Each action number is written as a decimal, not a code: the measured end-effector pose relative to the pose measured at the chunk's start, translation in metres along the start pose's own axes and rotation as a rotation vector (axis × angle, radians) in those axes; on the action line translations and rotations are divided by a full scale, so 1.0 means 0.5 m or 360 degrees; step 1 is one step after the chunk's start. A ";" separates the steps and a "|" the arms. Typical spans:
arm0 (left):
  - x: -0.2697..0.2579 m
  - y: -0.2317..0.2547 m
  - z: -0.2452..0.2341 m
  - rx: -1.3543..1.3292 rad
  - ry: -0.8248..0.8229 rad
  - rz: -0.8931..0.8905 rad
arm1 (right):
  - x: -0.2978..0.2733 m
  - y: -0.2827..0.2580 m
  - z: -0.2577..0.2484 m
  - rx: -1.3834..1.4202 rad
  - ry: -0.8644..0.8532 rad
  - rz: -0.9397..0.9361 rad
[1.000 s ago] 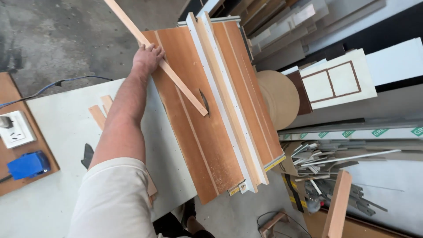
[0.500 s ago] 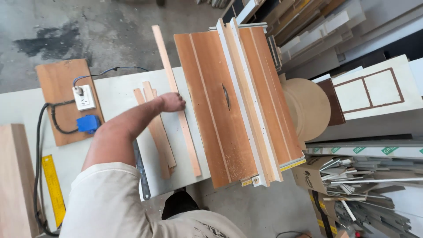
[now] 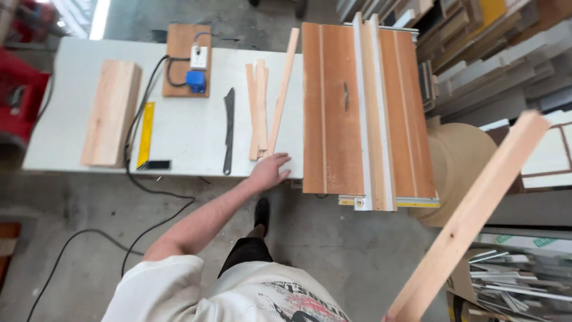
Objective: The person uses a table saw to cut several pieces of wood. They pick up a piece of wood, place it on the saw, and push it through the blade to make a cut. The person repeats this process with multiple pieces of wood, moving them between the table saw and a nearby workbench.
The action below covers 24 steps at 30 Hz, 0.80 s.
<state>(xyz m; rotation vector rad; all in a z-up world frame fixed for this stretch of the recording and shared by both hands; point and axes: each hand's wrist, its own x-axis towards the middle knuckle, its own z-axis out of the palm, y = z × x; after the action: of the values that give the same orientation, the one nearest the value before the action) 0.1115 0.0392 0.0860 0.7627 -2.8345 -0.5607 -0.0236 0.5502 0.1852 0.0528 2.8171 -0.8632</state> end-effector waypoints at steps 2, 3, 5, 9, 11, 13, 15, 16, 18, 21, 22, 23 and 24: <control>-0.145 0.164 -0.119 -0.0710 -0.0112 -0.0335 | -0.012 0.035 0.015 0.0015 -0.0079 -0.0020; -0.187 0.200 -0.138 -0.0701 -0.0094 -0.0368 | 0.001 0.038 0.052 0.0013 -0.0108 -0.0046; -0.261 0.264 -0.175 -0.1158 -0.0076 -0.0691 | 0.026 0.035 0.138 0.0219 -0.0419 -0.0492; -0.316 0.311 -0.244 -0.1601 0.0134 -0.0885 | -0.131 -0.185 0.223 0.0318 -0.0712 -0.0891; -0.325 0.277 -0.223 -0.2060 0.0526 -0.1053 | -0.260 -0.294 0.229 0.0500 -0.1158 -0.0971; -0.376 0.253 -0.278 -0.1854 0.0798 -0.1294 | -0.372 -0.347 0.272 0.0529 -0.1283 -0.1094; -0.429 0.192 -0.318 -0.1629 0.1066 -0.1544 | -0.448 -0.389 0.326 0.0553 -0.1421 -0.1215; -0.461 0.142 -0.333 -0.1826 0.1179 -0.1493 | -0.471 -0.406 0.358 0.0479 -0.1721 -0.1084; -0.538 0.047 -0.369 -0.2002 0.1332 -0.1460 | -0.567 -0.445 0.401 0.0379 -0.2057 -0.0960; -0.640 -0.093 -0.411 -0.2097 0.1351 -0.1544 | -0.750 -0.507 0.430 0.0309 -0.2265 -0.0849; -0.678 -0.148 -0.422 -0.1832 0.1207 -0.1676 | -0.810 -0.528 0.448 0.0360 -0.2253 -0.0791; -0.715 -0.209 -0.437 -0.1554 0.1042 -0.1784 | -0.875 -0.551 0.469 0.0430 -0.2232 -0.0720; -0.740 -0.244 -0.478 -0.1543 0.1041 -0.1783 | -0.923 -0.573 0.521 0.0441 -0.2237 -0.0718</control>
<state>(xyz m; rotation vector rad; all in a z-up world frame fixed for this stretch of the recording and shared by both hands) 0.5420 0.0550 0.2391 1.7409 -1.0937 -1.3049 0.4483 0.1777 0.2219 -0.8196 1.3823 -0.8385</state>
